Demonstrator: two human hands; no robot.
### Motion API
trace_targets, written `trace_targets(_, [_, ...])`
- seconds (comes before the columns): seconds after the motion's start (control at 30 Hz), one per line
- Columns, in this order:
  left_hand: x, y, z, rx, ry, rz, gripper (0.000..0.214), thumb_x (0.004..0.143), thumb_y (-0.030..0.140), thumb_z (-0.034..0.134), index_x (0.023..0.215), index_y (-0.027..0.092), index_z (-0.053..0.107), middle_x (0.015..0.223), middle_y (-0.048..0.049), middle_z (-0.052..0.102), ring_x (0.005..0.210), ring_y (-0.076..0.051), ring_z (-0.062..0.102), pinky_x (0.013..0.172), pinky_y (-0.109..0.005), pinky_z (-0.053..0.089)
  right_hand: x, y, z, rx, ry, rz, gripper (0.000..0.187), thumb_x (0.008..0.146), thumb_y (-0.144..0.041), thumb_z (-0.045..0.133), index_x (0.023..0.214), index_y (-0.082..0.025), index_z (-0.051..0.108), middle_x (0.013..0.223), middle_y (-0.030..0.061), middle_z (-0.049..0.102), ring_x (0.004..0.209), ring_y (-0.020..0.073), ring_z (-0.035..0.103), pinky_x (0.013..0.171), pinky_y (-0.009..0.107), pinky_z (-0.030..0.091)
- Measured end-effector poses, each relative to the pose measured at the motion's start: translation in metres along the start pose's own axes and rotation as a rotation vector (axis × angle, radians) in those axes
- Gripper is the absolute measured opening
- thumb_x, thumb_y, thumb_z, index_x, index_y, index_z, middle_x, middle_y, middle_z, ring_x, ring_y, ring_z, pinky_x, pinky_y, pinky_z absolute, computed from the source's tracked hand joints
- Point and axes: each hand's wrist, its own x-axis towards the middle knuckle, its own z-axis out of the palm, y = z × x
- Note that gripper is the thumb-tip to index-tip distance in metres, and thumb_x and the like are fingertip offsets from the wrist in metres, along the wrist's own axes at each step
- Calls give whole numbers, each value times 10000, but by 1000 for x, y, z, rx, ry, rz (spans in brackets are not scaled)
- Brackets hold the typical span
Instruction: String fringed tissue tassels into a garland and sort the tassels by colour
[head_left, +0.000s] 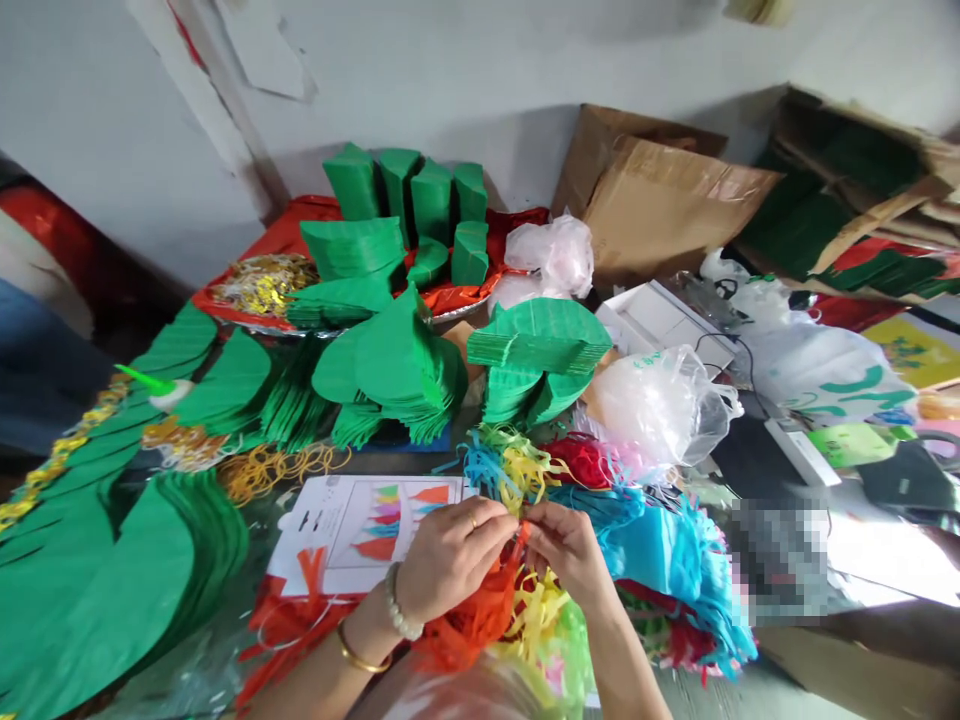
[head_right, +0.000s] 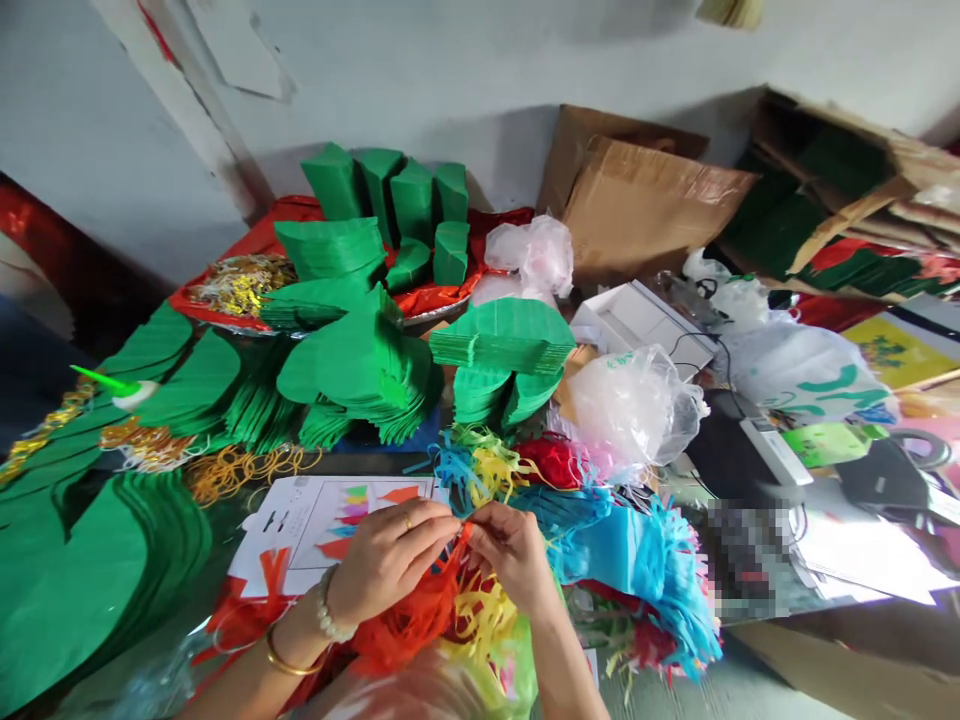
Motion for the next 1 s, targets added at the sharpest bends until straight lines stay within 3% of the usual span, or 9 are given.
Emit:
trace_targets(0.23, [-9, 3, 1, -392, 61, -285, 144, 914, 211, 525, 863, 212, 660, 846, -31, 696, 781, -156, 652, 727, -259, 525, -13, 22, 5, -1, -38, -10, 365, 841, -516, 613, 809, -153, 636, 581, -16, 588, 417, 83, 493, 423, 186, 373])
trace_targets(0.4, [-14, -38, -40, -1042, 615, -744, 101, 818, 282, 655, 870, 201, 625, 893, -11, 714, 504, -67, 545, 425, -166, 430, -21, 50, -10, -422, 218, -99, 163, 813, -331, 610, 795, -184, 677, 675, -1, 617, 519, 119, 543, 502, 210, 404])
trace_targets(0.5, [-18, -68, -79, -1177, 957, -764, 103, 734, 193, 697, 796, 184, 616, 705, 38, 693, 608, -70, 610, 524, -124, 489, -25, 70, -25, -666, 399, -116, 134, 797, -282, 609, 710, -193, 658, 646, -1, 606, 517, 128, 517, 495, 216, 380])
trace_targets(0.57, [-21, -76, -94, -1094, 1063, -711, 30, 781, 148, 619, 782, 177, 615, 662, 53, 681, 636, -66, 621, 575, -122, 504, -29, 77, -32, -745, 355, -108, 182, 842, -263, 555, 710, -200, 663, 625, 2, 616, 529, 141, 546, 515, 222, 390])
trace_targets(0.63, [-23, -72, -94, -945, 916, -706, 63, 821, 139, 578, 801, 178, 623, 677, 49, 694, 622, -74, 623, 585, -144, 510, -32, 73, -31, -807, 311, -118, 221, 874, -230, 497, 779, -211, 695, 694, 25, 659, 581, 160, 594, 542, 231, 411])
trace_targets(0.77, [-18, -33, -54, -866, -48, -700, 126, 868, 286, 611, 819, 177, 648, 720, -16, 705, 653, -144, 656, 605, -230, 531, -31, 40, -8, -709, 373, -207, 321, 891, -180, 444, 1119, -210, 667, 980, 96, 691, 755, 190, 651, 649, 260, 485])
trace_targets(0.83, [-10, -14, -31, -874, -329, -613, 150, 883, 306, 592, 833, 182, 658, 772, -37, 707, 714, -159, 667, 667, -251, 530, -28, 21, 8, -461, 191, -257, 432, 896, -175, 460, 1318, -216, 538, 1036, 91, 687, 805, 180, 657, 716, 263, 511])
trace_targets(0.93, [0, -7, -10, -996, -391, -576, 169, 899, 328, 562, 859, 180, 633, 801, -44, 696, 732, -161, 670, 684, -259, 530, -21, 6, 23, -185, -47, -240, 370, 920, -214, 477, 1283, -201, 547, 885, 45, 696, 736, 154, 641, 679, 235, 505])
trace_targets(1.0, [3, -20, -2, -1030, -378, -564, 184, 923, 335, 523, 905, 173, 607, 820, -54, 700, 740, -163, 680, 683, -260, 535, -17, 6, 24, -209, -5, -200, 202, 933, -258, 487, 1018, -183, 654, 790, 29, 676, 693, 143, 610, 645, 216, 469])
